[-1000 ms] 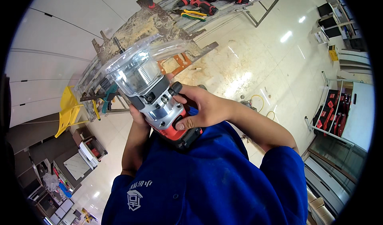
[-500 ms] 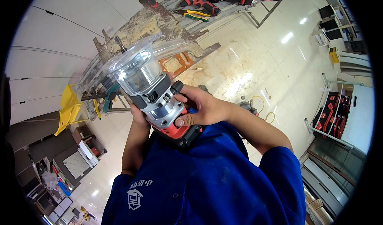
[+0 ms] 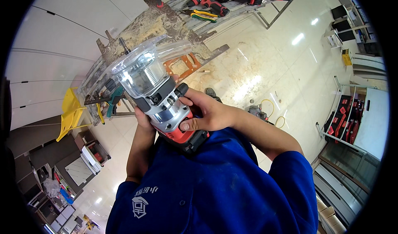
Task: The person uses a cordless router to hollow out a rectangular recess in a wooden board clamped to a workbench. They repeatedly guide the tool along the marked area, removing material and creating wood shavings.
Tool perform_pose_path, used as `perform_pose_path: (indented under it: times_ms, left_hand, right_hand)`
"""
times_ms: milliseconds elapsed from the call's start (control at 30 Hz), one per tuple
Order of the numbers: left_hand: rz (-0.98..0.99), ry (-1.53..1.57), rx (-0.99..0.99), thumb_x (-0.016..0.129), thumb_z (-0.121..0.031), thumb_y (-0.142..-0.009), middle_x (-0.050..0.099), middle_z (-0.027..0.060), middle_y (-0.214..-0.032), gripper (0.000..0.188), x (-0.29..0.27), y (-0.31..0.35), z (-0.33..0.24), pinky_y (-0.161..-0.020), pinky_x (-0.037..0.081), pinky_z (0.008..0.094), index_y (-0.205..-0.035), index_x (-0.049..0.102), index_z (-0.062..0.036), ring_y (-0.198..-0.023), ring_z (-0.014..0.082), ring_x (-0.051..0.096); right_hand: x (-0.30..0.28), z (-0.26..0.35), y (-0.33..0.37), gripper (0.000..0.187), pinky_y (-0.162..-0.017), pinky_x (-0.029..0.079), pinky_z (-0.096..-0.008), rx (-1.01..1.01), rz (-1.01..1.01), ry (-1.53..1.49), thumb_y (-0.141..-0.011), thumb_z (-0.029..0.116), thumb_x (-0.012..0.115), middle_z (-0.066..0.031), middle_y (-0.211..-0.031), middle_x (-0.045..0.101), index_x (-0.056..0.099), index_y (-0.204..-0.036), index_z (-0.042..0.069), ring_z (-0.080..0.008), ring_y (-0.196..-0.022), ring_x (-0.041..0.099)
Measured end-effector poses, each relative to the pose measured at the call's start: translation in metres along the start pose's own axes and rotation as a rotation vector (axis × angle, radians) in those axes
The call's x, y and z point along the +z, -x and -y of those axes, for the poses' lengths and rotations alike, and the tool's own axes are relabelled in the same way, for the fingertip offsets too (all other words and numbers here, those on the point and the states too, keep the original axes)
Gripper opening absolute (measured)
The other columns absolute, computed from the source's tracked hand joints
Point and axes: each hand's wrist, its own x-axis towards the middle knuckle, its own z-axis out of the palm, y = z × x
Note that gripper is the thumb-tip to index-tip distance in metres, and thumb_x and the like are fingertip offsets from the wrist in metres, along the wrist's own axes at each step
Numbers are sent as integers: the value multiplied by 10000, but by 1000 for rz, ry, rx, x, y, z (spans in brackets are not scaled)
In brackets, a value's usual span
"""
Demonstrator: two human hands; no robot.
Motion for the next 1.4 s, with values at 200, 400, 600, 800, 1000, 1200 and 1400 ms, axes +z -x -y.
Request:
perform_pose_path:
  times_ms: [200,400,600,800,1000,1200,1400]
  left_hand:
    - [-11,104,2,441,-853,-834,603,195,-1323,1079,-10,4,17,-1034,466,408,-1417,457,55,-1202,280,598]
    - [-3,74,-12,445,-838,-845,537,174,-1413,1066,-11,8,15,-1063,445,430,-1461,410,31,-1263,288,555]
    - [23,13,-41,362,-852,-867,483,158,-1480,1062,-22,13,18,-1094,421,448,-1506,363,-4,-1328,291,505]
    - [-102,-13,-28,363,-830,-888,495,147,-1469,1024,-20,16,25,-1089,422,437,-1494,379,-5,-1316,283,512]
    - [-36,4,6,360,-796,-916,496,150,-1466,979,-26,20,26,-1086,424,439,-1491,381,-4,-1312,285,514]
    - [-62,0,-36,388,-816,-890,521,153,-1438,1011,-26,20,22,-1081,426,430,-1471,404,12,-1296,280,526]
    - [64,105,-59,405,-879,-826,601,177,-1328,1093,-15,5,13,-1015,477,406,-1419,461,37,-1179,277,607]
  right_hand:
    - [-3,-2,-1,838,-1125,351,-326,-27,-15,49,-883,-14,728,-84,-1469,451,241,-1563,50,-163,-1352,405]
    - [-17,5,-10,568,-881,436,-249,-4,-114,140,-885,108,773,55,-866,395,468,-1361,45,-66,-916,483]
    - [-15,-5,-9,637,-940,449,-262,-9,-109,195,-886,80,769,21,-1015,527,437,-1427,36,-86,-1030,525]
    - [-3,-6,-9,803,-1053,427,-310,-63,-81,107,-842,75,811,-65,-1365,552,360,-1505,28,-143,-1252,498]
    - [-9,-11,-6,776,-1034,428,-294,1,-81,157,-806,46,833,-37,-1296,575,411,-1457,17,-129,-1206,515]
    - [-2,-15,-3,582,-942,447,-267,14,-200,63,-805,23,830,25,-1066,557,518,-1296,20,-99,-1051,526]
    - [-8,26,-8,454,-931,478,-317,80,-165,495,-875,271,798,-55,-999,607,578,-1168,2,-141,-988,586]
